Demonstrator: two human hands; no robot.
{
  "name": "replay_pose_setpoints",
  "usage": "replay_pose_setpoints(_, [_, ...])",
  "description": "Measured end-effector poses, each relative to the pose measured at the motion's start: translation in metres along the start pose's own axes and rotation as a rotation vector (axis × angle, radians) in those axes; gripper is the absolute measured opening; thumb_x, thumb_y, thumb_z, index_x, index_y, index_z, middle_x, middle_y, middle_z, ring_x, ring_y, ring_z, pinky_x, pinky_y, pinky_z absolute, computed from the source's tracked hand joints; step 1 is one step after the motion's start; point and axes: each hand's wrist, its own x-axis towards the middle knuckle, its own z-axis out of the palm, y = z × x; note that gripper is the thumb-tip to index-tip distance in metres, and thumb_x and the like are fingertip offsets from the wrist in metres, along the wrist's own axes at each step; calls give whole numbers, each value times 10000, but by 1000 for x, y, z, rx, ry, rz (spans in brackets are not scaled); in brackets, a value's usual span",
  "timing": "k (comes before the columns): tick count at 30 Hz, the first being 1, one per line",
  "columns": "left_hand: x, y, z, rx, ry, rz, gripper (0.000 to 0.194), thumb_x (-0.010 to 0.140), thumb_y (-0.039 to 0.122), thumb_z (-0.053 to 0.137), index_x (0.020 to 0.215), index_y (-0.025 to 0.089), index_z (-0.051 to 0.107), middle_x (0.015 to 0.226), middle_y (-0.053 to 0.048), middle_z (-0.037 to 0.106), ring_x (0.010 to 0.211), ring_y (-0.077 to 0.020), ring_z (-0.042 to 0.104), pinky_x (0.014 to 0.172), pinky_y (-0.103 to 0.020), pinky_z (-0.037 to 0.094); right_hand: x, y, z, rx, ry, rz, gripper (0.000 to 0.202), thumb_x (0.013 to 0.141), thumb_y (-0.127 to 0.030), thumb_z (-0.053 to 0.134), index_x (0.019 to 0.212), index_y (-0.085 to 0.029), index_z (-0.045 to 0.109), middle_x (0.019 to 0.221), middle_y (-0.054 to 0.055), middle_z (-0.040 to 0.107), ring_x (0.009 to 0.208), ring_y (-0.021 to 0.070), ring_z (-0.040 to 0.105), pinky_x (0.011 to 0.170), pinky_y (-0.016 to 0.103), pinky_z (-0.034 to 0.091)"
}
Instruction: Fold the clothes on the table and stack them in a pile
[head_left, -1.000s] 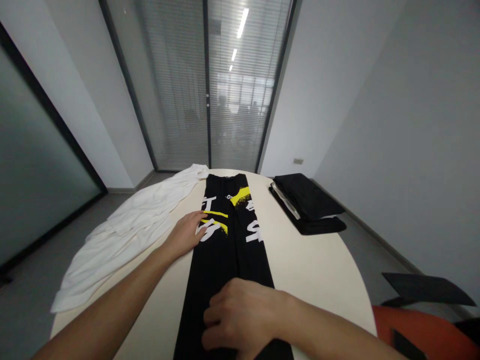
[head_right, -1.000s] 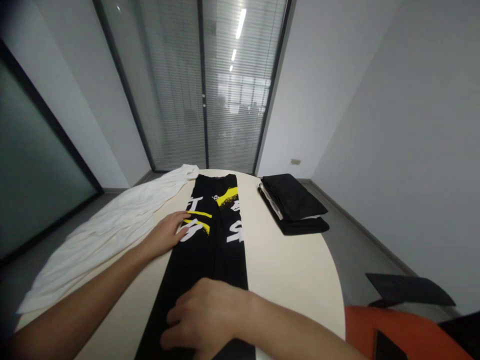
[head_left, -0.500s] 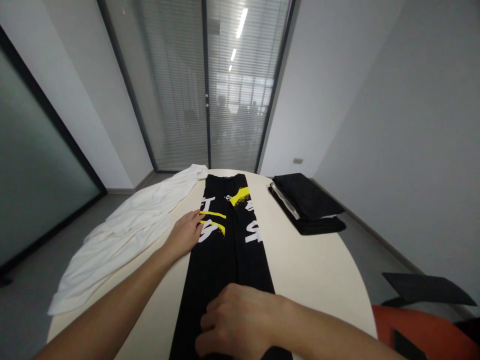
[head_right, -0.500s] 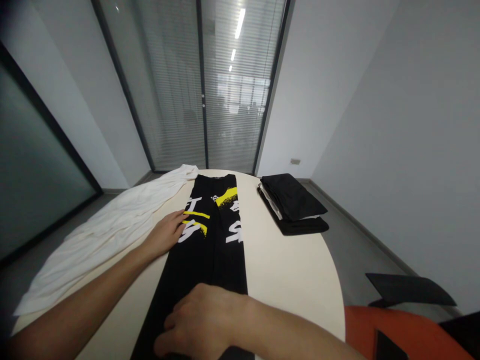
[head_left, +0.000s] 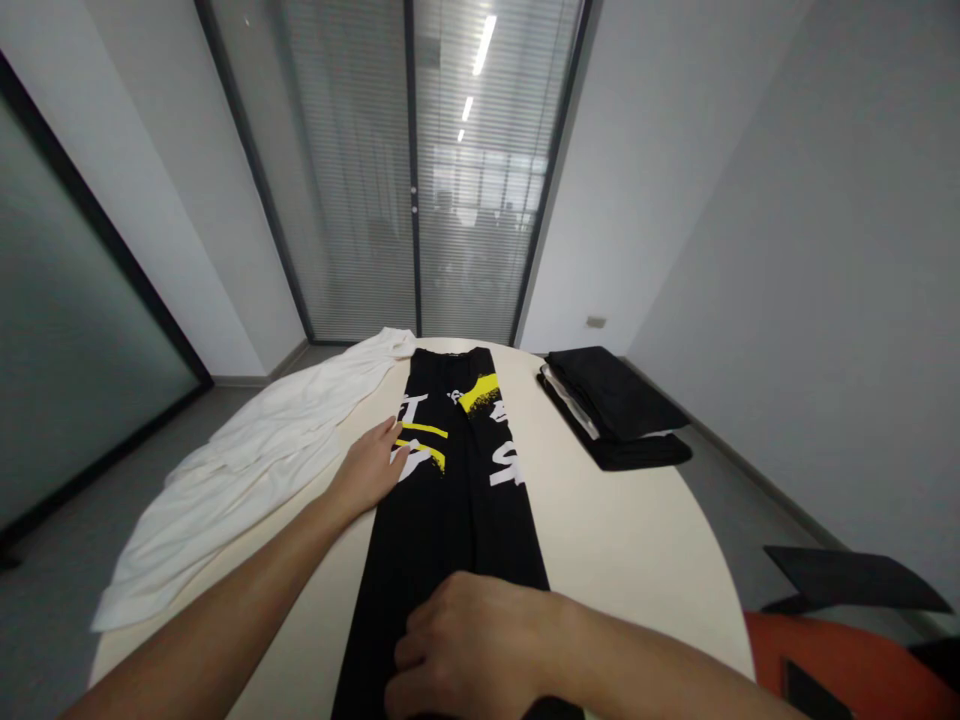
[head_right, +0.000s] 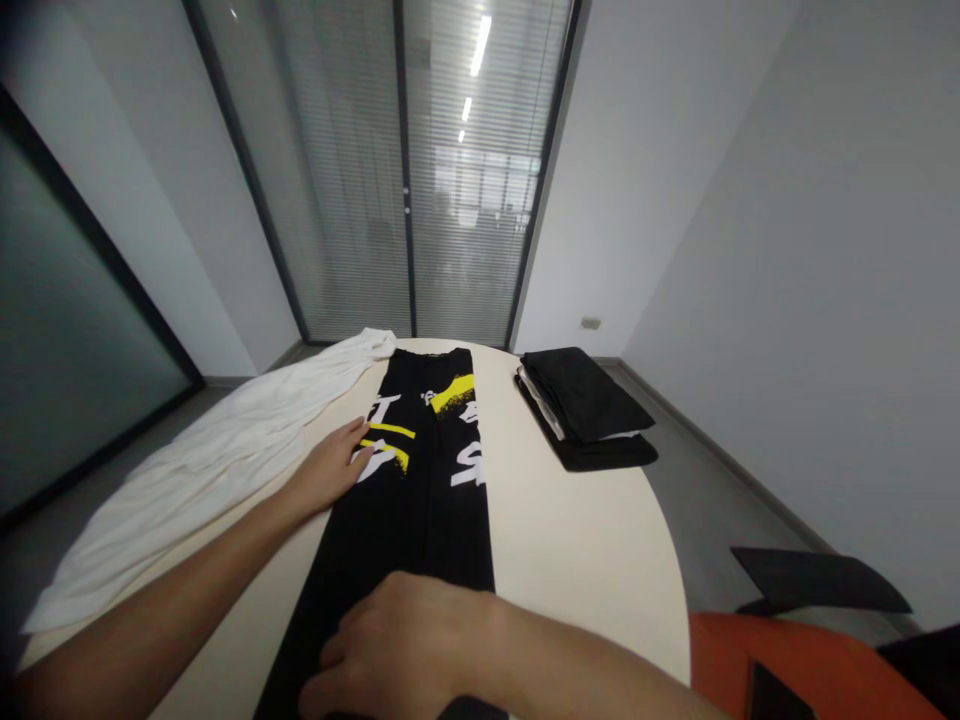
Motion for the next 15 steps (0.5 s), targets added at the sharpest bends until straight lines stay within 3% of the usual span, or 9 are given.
replay_pose_setpoints(3, [-5, 10, -5, 47, 46, 100, 557, 951, 428, 507, 1400, 103, 546, 1551, -193, 409, 1424, -374, 385, 1162, -560, 324, -5, 5, -6, 74, 14, 90, 259, 911, -462, 578, 901, -220, 669, 786, -28, 668, 725, 132, 581, 566, 250, 364])
replay_pose_setpoints(5, [-9, 19, -10, 34, 53, 207, 520, 944, 414, 537, 1392, 150, 558, 1548, -163, 425, 1422, -357, 390, 1156, -565, 333, -12, 13, -16, 21, 92, 288, 261, 921, -450, 558, 863, -215, 657, 777, -16, 668, 712, 131, 588, 586, 249, 357])
replay_pose_setpoints(8, [-14, 31, -15, -27, -35, 368, 439, 954, 326, 536, 1371, 198, 578, 1488, -109, 517, 1374, -276, 467, 1154, -480, 376, -29, 27, -32, -123, 157, 641, 184, 939, -308, 523, 954, -192, 666, 864, 32, 692, 755, 149, 615, 641, 258, 363])
replay_pose_setpoints(12, [-20, 38, -14, -27, -127, 412, 395, 980, 280, 496, 1358, 215, 592, 1497, -88, 513, 1388, -257, 457, 1166, -468, 366, -49, 43, -44, -70, 71, 659, 209, 843, -194, 582, 1011, -222, 703, 928, 19, 697, 805, 149, 632, 699, 249, 389])
replay_pose_setpoints(15, [-23, 37, -11, -26, -144, 392, 431, 998, 330, 482, 1409, 220, 547, 1539, -98, 460, 1423, -263, 414, 1178, -478, 343, -55, 47, -44, -25, 54, 653, 164, 826, -253, 619, 956, -218, 712, 875, 10, 691, 776, 152, 627, 676, 248, 388])
